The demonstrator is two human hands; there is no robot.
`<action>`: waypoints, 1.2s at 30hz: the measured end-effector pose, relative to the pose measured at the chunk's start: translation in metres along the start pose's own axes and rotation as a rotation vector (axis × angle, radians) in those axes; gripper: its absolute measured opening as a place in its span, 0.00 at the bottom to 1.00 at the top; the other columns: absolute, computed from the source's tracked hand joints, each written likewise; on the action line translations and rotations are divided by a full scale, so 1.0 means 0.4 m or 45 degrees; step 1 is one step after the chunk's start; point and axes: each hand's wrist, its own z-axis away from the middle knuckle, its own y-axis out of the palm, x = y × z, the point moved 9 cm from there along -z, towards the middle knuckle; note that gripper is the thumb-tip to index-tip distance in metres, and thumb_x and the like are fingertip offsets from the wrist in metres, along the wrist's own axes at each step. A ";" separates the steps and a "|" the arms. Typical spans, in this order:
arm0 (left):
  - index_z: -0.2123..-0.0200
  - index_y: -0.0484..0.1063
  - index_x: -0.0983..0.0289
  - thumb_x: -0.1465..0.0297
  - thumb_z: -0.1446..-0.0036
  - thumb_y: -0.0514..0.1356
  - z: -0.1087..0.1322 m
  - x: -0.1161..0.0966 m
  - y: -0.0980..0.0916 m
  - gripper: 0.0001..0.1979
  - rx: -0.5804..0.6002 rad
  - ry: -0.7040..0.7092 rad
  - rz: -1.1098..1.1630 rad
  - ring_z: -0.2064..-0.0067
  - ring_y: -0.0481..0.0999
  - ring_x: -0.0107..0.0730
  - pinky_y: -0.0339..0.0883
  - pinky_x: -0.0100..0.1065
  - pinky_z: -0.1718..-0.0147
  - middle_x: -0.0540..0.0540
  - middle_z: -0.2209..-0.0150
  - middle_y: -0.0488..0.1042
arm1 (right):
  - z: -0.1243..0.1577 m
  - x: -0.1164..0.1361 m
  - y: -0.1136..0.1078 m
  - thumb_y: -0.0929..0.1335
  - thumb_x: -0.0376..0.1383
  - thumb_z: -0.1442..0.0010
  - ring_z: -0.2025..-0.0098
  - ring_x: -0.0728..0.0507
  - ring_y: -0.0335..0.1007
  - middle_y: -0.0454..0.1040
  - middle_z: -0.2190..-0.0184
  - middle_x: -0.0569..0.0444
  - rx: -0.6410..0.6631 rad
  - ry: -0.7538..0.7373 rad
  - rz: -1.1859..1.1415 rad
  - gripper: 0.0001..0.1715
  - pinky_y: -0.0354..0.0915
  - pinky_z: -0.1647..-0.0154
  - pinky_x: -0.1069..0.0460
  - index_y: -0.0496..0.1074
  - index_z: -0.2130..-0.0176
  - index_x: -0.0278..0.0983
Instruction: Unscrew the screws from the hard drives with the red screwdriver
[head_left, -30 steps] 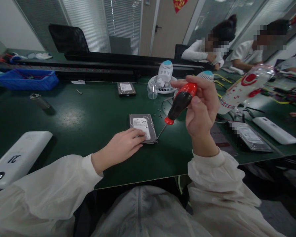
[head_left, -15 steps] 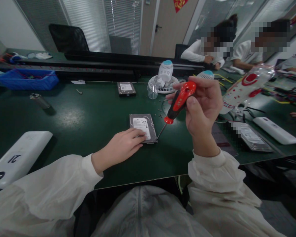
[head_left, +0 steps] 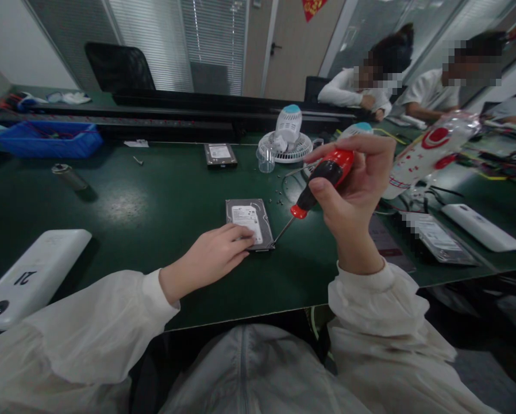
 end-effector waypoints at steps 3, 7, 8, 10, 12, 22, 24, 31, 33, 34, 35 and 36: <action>0.48 0.77 0.66 0.71 0.31 0.58 0.001 0.001 0.000 0.12 0.002 0.000 0.011 0.45 0.78 0.44 0.78 0.45 0.50 0.60 0.46 0.78 | 0.010 -0.021 0.003 0.72 0.57 0.41 0.57 0.42 0.78 0.74 0.56 0.55 0.044 0.136 -0.059 0.27 0.75 0.57 0.44 0.69 0.48 0.49; 0.47 0.77 0.65 0.71 0.30 0.57 0.002 0.003 0.003 0.13 0.007 -0.009 0.013 0.45 0.78 0.43 0.78 0.46 0.50 0.61 0.45 0.77 | 0.024 -0.039 0.004 0.67 0.54 0.37 0.57 0.40 0.78 0.78 0.54 0.50 0.087 0.305 -0.112 0.24 0.76 0.66 0.46 0.71 0.45 0.50; 0.47 0.77 0.65 0.71 0.30 0.57 0.001 0.004 0.003 0.13 0.007 -0.012 0.014 0.45 0.77 0.43 0.78 0.46 0.50 0.61 0.45 0.77 | 0.024 -0.037 0.000 0.69 0.54 0.38 0.57 0.40 0.78 0.77 0.53 0.51 0.074 0.296 -0.098 0.24 0.77 0.67 0.47 0.72 0.45 0.51; 0.47 0.77 0.65 0.71 0.30 0.57 0.001 0.004 0.005 0.13 0.012 -0.014 0.016 0.45 0.77 0.44 0.78 0.46 0.49 0.61 0.45 0.77 | 0.021 -0.037 -0.012 0.72 0.53 0.40 0.56 0.41 0.77 0.76 0.52 0.53 0.029 0.265 -0.054 0.24 0.78 0.65 0.47 0.73 0.47 0.51; 0.47 0.77 0.65 0.71 0.31 0.58 0.001 0.003 0.005 0.13 0.012 -0.014 0.013 0.44 0.77 0.44 0.78 0.46 0.49 0.60 0.45 0.77 | 0.018 -0.042 -0.018 0.74 0.53 0.43 0.55 0.42 0.77 0.74 0.51 0.54 0.014 0.253 -0.027 0.25 0.79 0.62 0.48 0.73 0.48 0.51; 0.47 0.77 0.65 0.72 0.31 0.58 -0.001 0.002 0.002 0.13 0.023 -0.011 0.005 0.45 0.78 0.44 0.78 0.45 0.50 0.60 0.46 0.78 | 0.010 -0.029 -0.013 0.69 0.50 0.36 0.72 0.50 0.69 0.76 0.54 0.55 0.108 0.274 -0.114 0.21 0.71 0.78 0.52 0.74 0.46 0.50; 0.47 0.77 0.65 0.71 0.31 0.58 0.000 0.002 0.003 0.13 0.022 -0.010 0.004 0.45 0.78 0.44 0.78 0.46 0.50 0.60 0.46 0.78 | 0.007 -0.030 -0.027 0.73 0.50 0.40 0.69 0.48 0.71 0.75 0.58 0.56 0.037 0.258 -0.043 0.20 0.74 0.73 0.52 0.75 0.49 0.50; 0.47 0.76 0.65 0.71 0.30 0.57 0.000 0.000 0.000 0.13 0.005 0.001 -0.007 0.45 0.77 0.43 0.78 0.44 0.50 0.60 0.45 0.78 | -0.002 -0.017 -0.029 0.68 0.54 0.37 0.52 0.40 0.74 0.75 0.56 0.52 0.010 0.063 -0.032 0.22 0.77 0.52 0.42 0.77 0.48 0.48; 0.48 0.76 0.65 0.71 0.30 0.57 0.000 0.000 0.000 0.12 0.004 0.001 -0.009 0.45 0.78 0.42 0.78 0.44 0.50 0.60 0.46 0.78 | 0.000 -0.018 -0.017 0.67 0.50 0.35 0.47 0.38 0.74 0.77 0.51 0.52 0.060 0.084 -0.122 0.21 0.76 0.52 0.41 0.76 0.46 0.49; 0.48 0.76 0.65 0.71 0.30 0.57 0.000 0.000 0.000 0.12 0.002 0.000 -0.009 0.45 0.77 0.42 0.78 0.44 0.50 0.60 0.46 0.78 | 0.001 -0.018 -0.013 0.67 0.49 0.35 0.45 0.38 0.74 0.77 0.50 0.53 0.075 0.100 -0.144 0.21 0.76 0.52 0.41 0.75 0.45 0.49; 0.48 0.76 0.65 0.71 0.30 0.57 0.000 0.001 0.000 0.12 0.002 0.000 -0.006 0.45 0.77 0.43 0.78 0.44 0.50 0.60 0.45 0.77 | 0.002 -0.018 -0.010 0.68 0.48 0.36 0.45 0.38 0.75 0.77 0.49 0.54 0.083 0.118 -0.142 0.20 0.76 0.51 0.41 0.74 0.45 0.50; 0.48 0.76 0.65 0.71 0.30 0.57 0.001 0.001 0.001 0.12 0.003 -0.001 -0.004 0.45 0.77 0.43 0.78 0.44 0.50 0.60 0.45 0.77 | 0.003 -0.018 -0.011 0.69 0.48 0.36 0.47 0.39 0.76 0.77 0.51 0.55 0.074 0.134 -0.119 0.20 0.76 0.51 0.41 0.73 0.46 0.50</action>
